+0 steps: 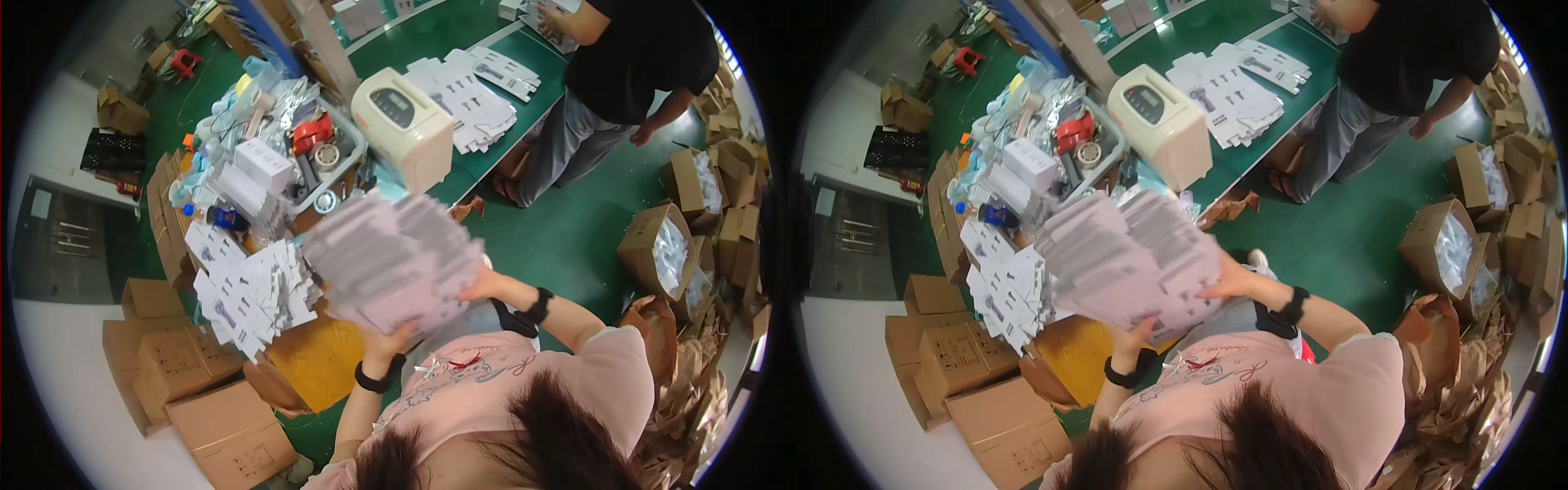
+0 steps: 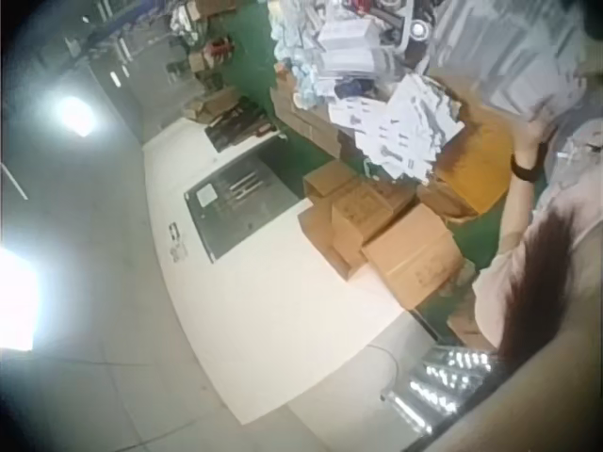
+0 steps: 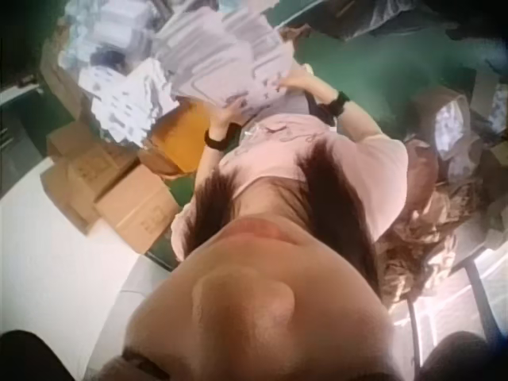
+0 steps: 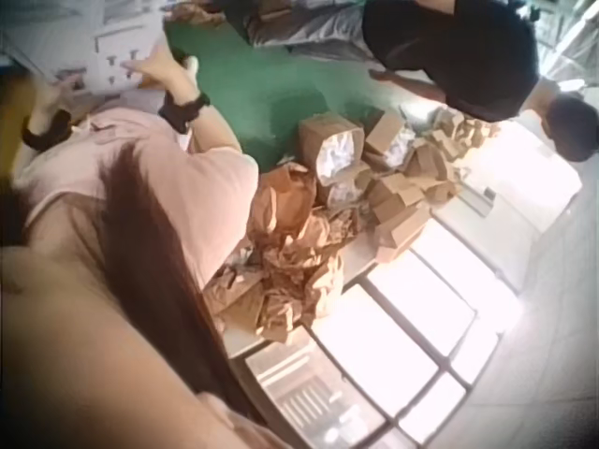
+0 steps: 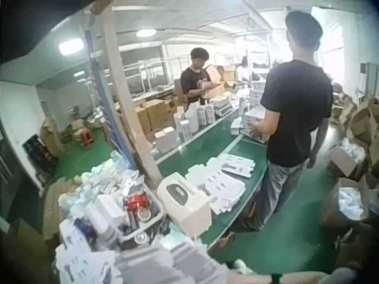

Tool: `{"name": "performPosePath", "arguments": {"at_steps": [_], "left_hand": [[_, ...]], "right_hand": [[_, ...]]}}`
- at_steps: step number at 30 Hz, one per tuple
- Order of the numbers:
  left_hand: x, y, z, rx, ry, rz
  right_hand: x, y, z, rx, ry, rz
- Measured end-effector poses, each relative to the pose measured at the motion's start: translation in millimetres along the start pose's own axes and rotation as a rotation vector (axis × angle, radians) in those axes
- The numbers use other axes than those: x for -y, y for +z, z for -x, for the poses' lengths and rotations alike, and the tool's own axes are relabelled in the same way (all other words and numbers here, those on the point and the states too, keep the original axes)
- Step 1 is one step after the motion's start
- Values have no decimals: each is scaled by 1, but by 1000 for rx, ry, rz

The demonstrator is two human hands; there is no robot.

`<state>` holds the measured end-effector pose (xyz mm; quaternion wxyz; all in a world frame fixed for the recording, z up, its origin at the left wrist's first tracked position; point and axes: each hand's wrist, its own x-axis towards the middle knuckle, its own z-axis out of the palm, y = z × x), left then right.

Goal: Organizes a stack of instruction manuals or product packaging sheets and marks each one with a pen at a factory workbench.

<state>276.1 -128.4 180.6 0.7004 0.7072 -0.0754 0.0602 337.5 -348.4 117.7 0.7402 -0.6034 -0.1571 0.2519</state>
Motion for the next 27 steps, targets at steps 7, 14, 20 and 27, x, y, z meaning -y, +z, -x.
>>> {"name": "performPosePath", "arguments": {"at_steps": [7,14,20,27], "left_hand": [[8,167,-137,-56,28,108],[57,307,-405,-113,-59,645],[149,342,-503,-230,-380,622],[199,360,-516,-376,-280,-383]], "right_hand": [[135,-179,11,-249,-140,60],[229,-371,-114,-308,-41,-84],[187,-494,-212,-302,241,129],[107,-542,-247,-299,418,772]]}}
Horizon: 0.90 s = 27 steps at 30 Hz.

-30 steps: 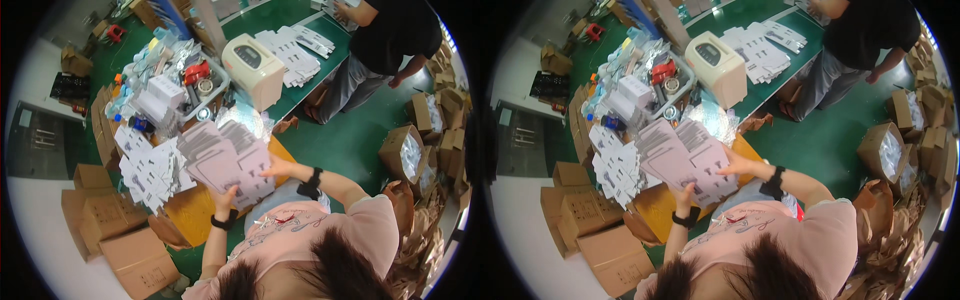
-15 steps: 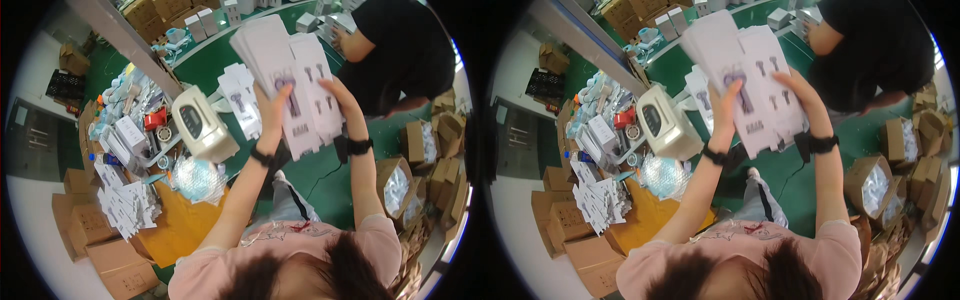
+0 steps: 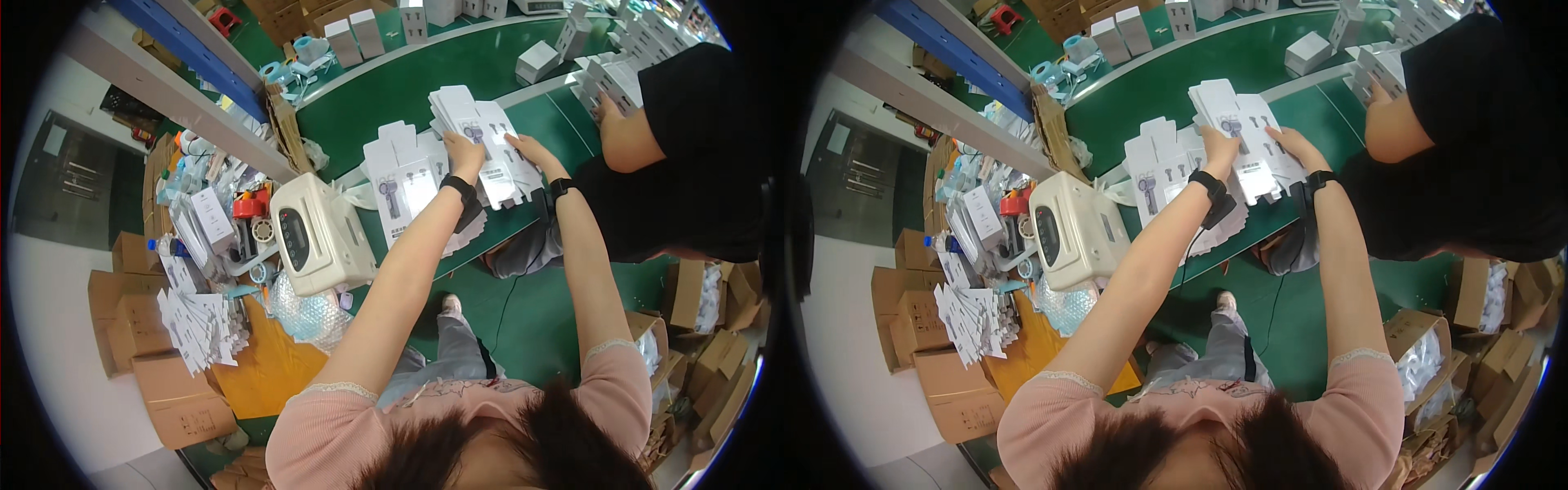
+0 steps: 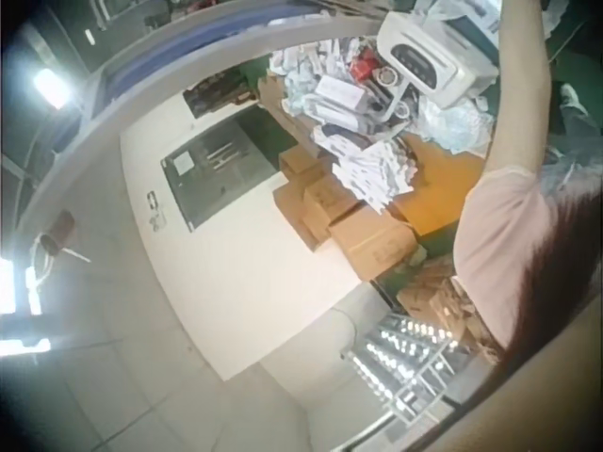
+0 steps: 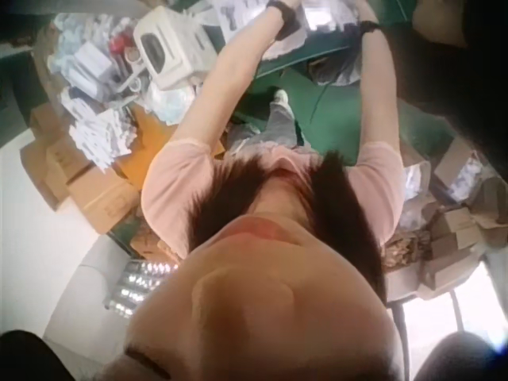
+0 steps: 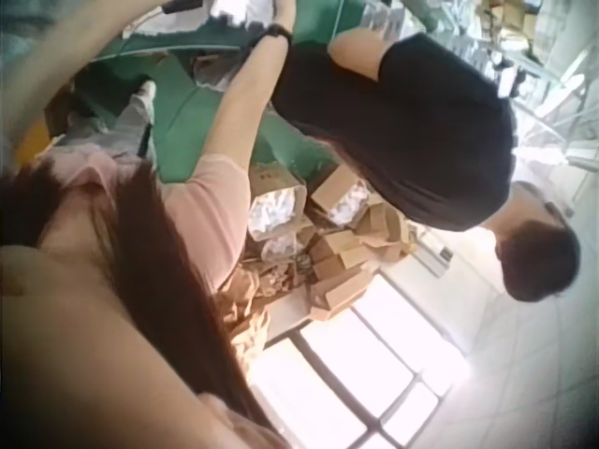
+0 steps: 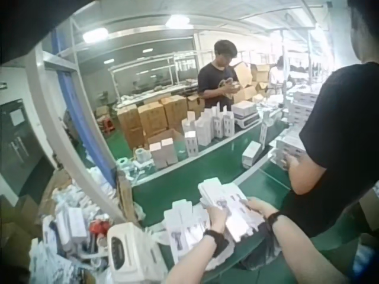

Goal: Organizes a stack of instruction manuals or product packaging sheets and marks each one with a pen at a factory workbench.

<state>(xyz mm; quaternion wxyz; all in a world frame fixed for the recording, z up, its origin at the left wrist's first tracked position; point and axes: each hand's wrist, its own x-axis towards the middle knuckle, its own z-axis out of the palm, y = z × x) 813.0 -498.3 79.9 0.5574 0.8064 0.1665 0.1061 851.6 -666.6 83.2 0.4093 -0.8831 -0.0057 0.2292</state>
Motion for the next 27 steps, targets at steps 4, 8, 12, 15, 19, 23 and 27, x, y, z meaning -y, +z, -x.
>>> {"name": "performPosePath", "arguments": {"at_steps": [4,8,12,15,19,23,27], "left_hand": [[-23,-26,24,45,57,48],[-49,-76,97,246,147,285],[-57,-164,200,650,230,256],[-18,-204,251,771,184,214],[32,-259,289,840,-103,240],[68,-319,322,460,-20,-134],[99,-365,381,273,-327,-626]], "right_hand": [[-10,5,3,-201,-74,-55],[9,1,42,-519,-312,-239],[69,40,150,-756,-605,-205],[83,101,195,-781,-745,-19],[107,181,249,-510,-872,-61],[140,247,289,242,-1056,-205],[166,289,303,1027,-1348,165]]}}
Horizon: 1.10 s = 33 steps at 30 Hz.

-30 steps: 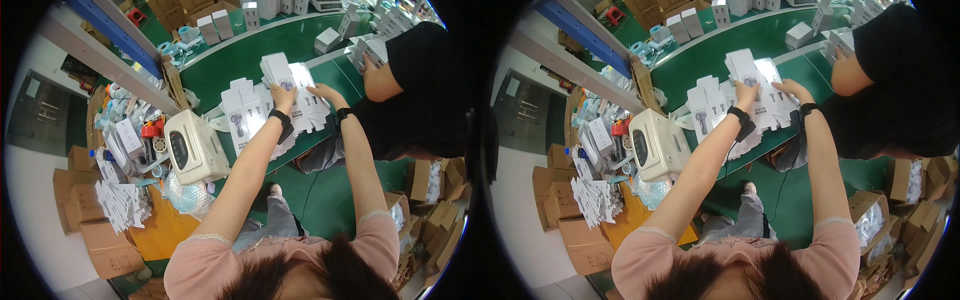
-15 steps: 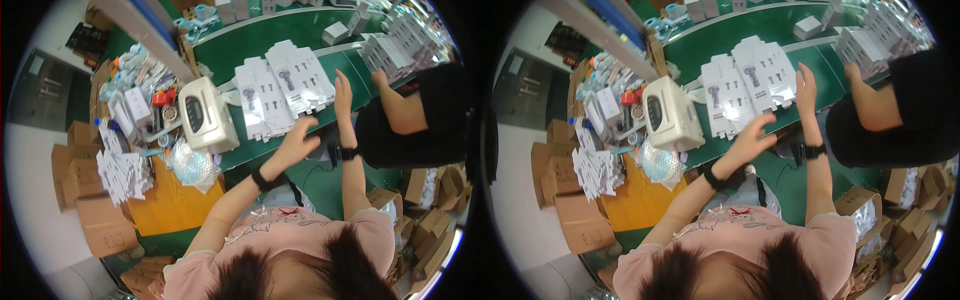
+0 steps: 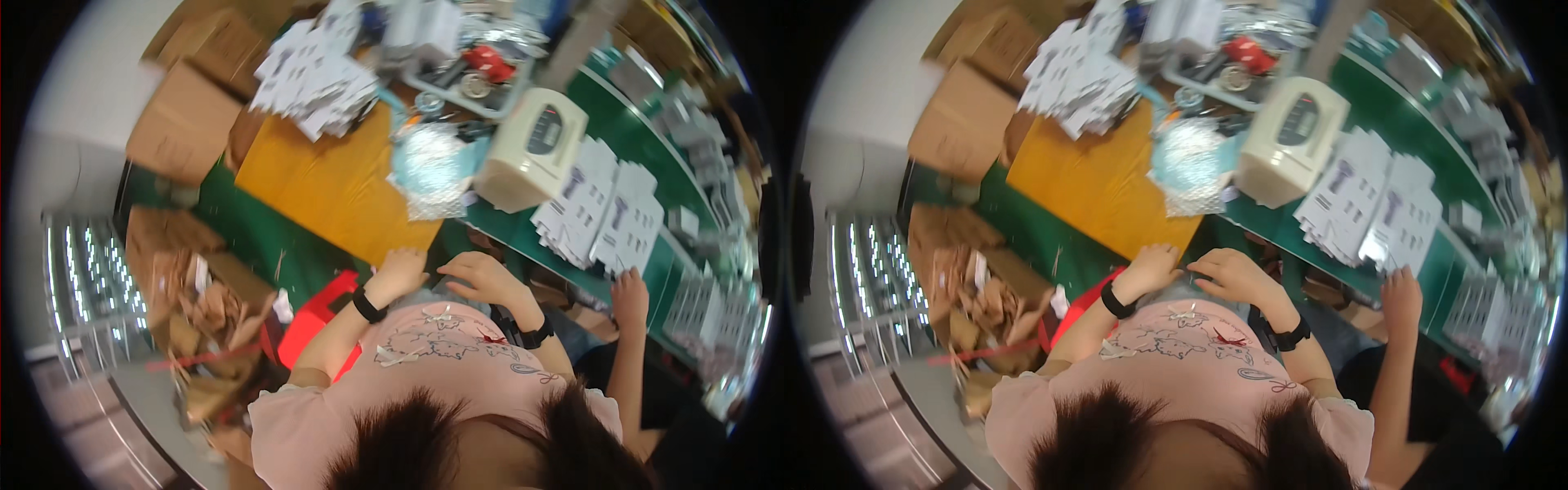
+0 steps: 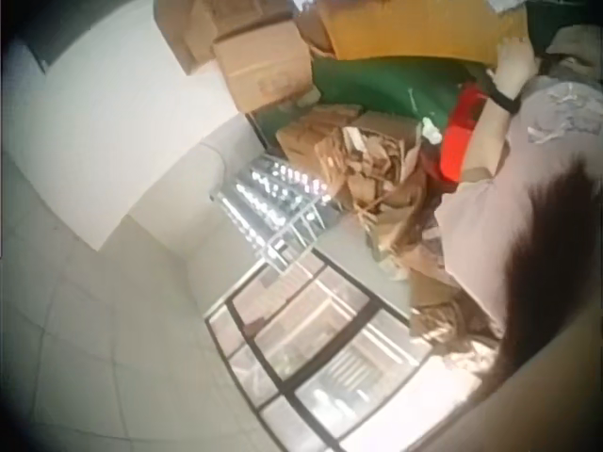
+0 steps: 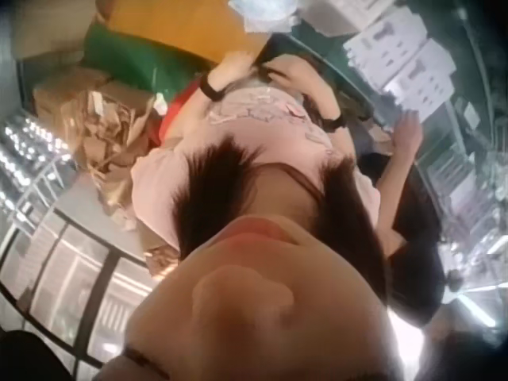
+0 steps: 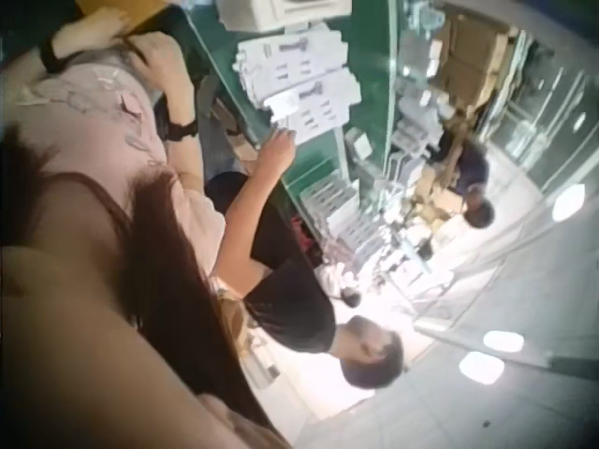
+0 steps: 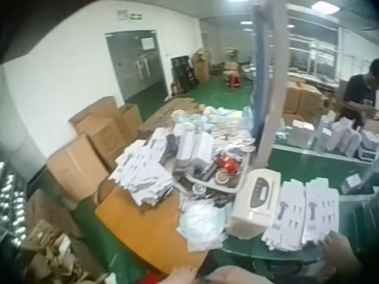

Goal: Organizes a stack of instruction manuals or product packaging sheets and marks each one with a pen at a factory workbench.

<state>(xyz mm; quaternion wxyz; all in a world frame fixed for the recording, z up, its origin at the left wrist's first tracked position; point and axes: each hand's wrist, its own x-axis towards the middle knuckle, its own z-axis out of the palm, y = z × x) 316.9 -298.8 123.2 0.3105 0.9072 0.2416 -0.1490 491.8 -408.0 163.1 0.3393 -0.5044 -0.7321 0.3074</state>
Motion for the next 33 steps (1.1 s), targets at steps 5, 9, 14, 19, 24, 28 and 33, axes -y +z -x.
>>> {"name": "performPosePath", "arguments": {"at_steps": [5,9,14,19,24,28,33], "left_hand": [[71,24,63,39,-296,151],[126,62,108,-104,-566,131],[198,164,157,-327,-767,506],[241,272,224,-136,-1190,1342],[244,267,235,-393,-1375,1688],[272,243,223,-444,-1177,1556],[309,185,231,-504,-1055,988]], "right_hand": [[-18,27,-51,263,-4,42],[-29,66,-94,312,-8,22],[-43,130,-153,289,-38,101],[-44,178,-215,144,-28,353],[-79,208,-225,201,-4,553],[-74,210,-226,218,-6,644],[-68,211,-235,225,2,568]]}}
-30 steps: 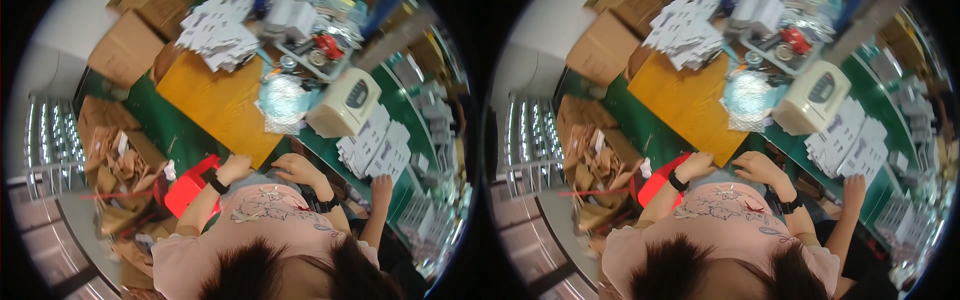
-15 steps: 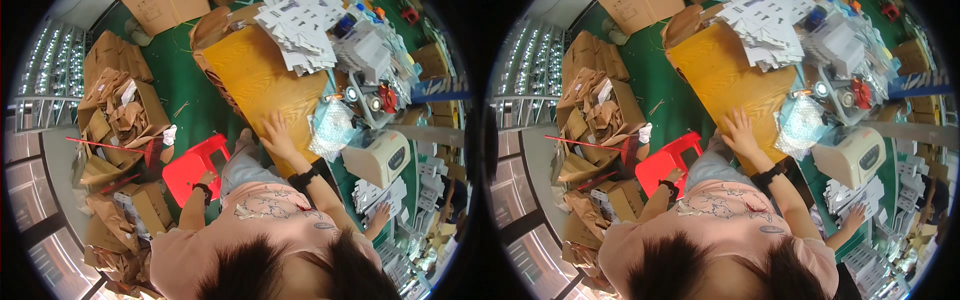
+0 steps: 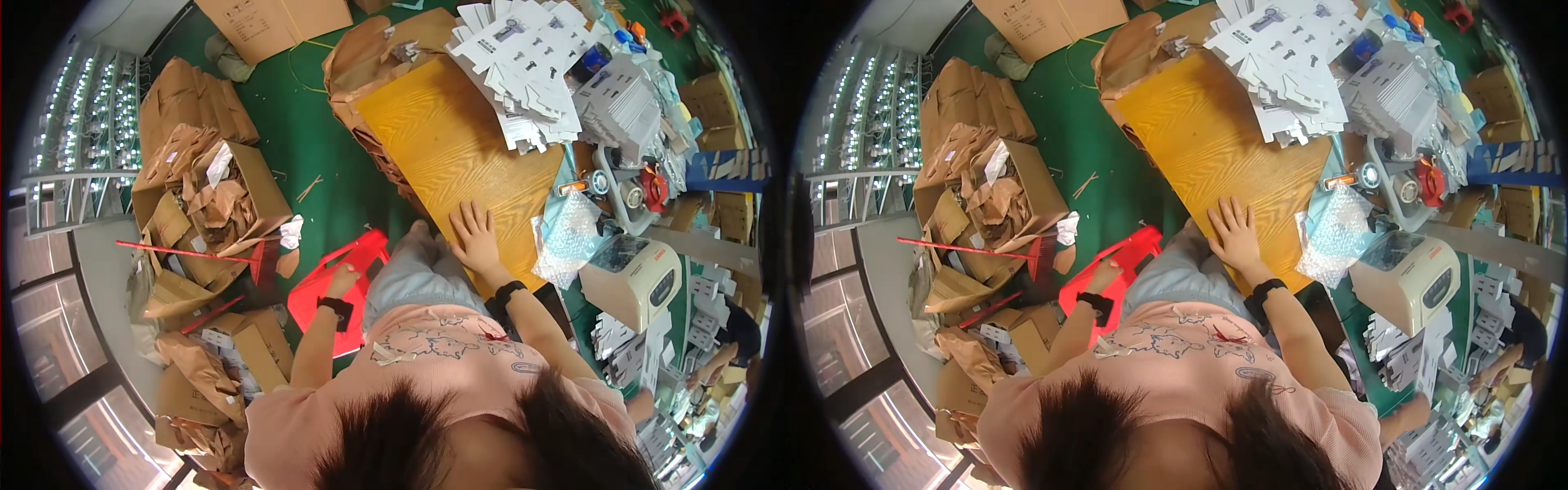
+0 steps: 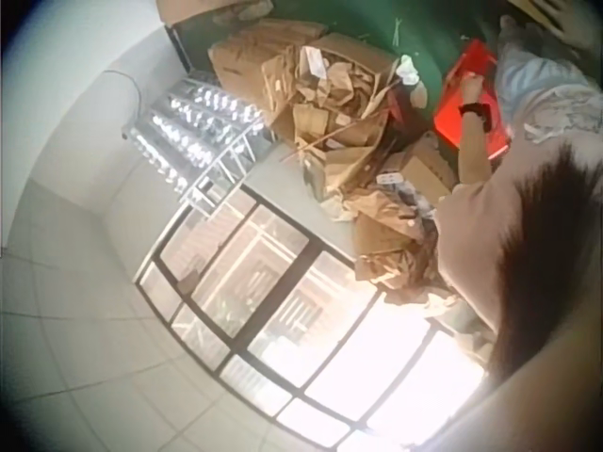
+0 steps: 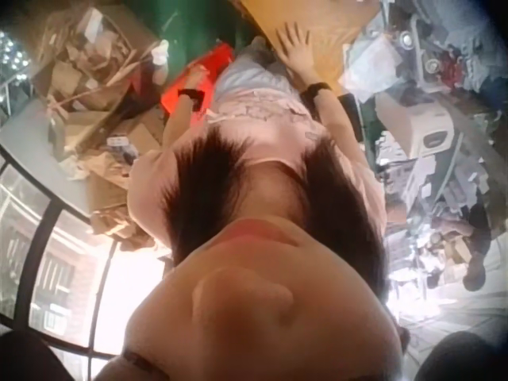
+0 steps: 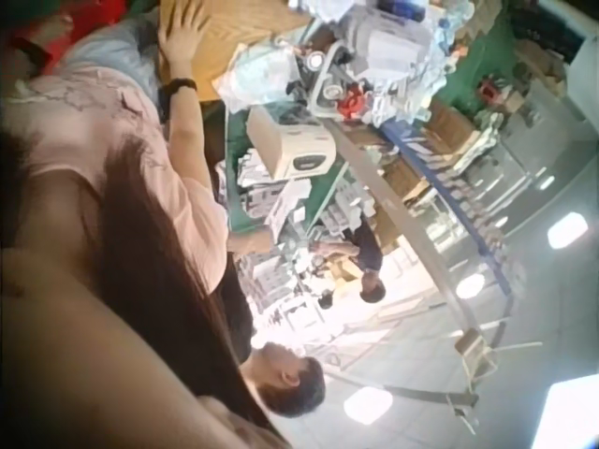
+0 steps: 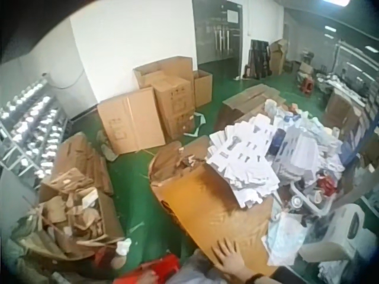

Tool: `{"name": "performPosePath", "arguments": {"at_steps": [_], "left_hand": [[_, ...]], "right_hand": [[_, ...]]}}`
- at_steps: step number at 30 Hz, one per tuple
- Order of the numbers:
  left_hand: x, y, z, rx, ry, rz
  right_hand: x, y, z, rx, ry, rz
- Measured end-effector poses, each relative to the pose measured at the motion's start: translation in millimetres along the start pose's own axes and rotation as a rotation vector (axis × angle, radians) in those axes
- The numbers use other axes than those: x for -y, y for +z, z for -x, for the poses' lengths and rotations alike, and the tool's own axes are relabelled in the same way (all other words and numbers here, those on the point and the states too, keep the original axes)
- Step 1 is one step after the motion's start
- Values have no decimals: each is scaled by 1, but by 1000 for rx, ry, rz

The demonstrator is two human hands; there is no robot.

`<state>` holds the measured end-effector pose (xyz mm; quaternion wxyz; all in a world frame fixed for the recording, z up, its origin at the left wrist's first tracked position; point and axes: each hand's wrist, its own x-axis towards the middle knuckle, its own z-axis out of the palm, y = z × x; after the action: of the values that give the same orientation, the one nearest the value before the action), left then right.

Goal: Organizes a stack of instruction manuals or product packaging sheets and marks each one with a pen at a factory workbench.

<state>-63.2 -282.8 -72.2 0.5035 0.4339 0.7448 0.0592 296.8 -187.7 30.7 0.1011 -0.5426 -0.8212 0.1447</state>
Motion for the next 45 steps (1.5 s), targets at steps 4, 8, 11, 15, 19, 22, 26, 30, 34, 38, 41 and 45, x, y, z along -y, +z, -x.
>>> {"name": "performPosePath", "arguments": {"at_steps": [4,8,11,15,19,22,26,30,34,38,41,45], "left_hand": [[-103,-69,41,-18,-294,-781],[2,-102,78,468,-210,-633],[63,-103,98,601,-544,-300],[46,-109,75,462,-570,-67],[32,-161,7,201,-453,-42],[63,-228,-80,34,-240,-188],[20,-335,-192,-72,167,-389],[-47,-409,-244,9,210,-373],[-79,-442,-302,64,336,-549],[-138,-434,-355,67,532,-573],[-203,-403,-403,132,576,-390],[-287,-313,-466,370,628,-125]], "right_hand": [[-11,3,11,-2,46,-9],[-5,-1,3,-17,29,-43],[-2,-1,-5,-27,32,-55],[2,1,-9,-29,87,-67],[16,8,-10,-39,246,-80],[38,29,-22,-131,423,-32],[88,52,-55,-255,814,-10],[151,65,-86,-379,1121,-164],[202,106,-83,131,1195,-433],[227,159,-79,548,1241,-998],[213,156,-132,509,1272,-836],[184,151,-187,-153,1383,-1166]]}}
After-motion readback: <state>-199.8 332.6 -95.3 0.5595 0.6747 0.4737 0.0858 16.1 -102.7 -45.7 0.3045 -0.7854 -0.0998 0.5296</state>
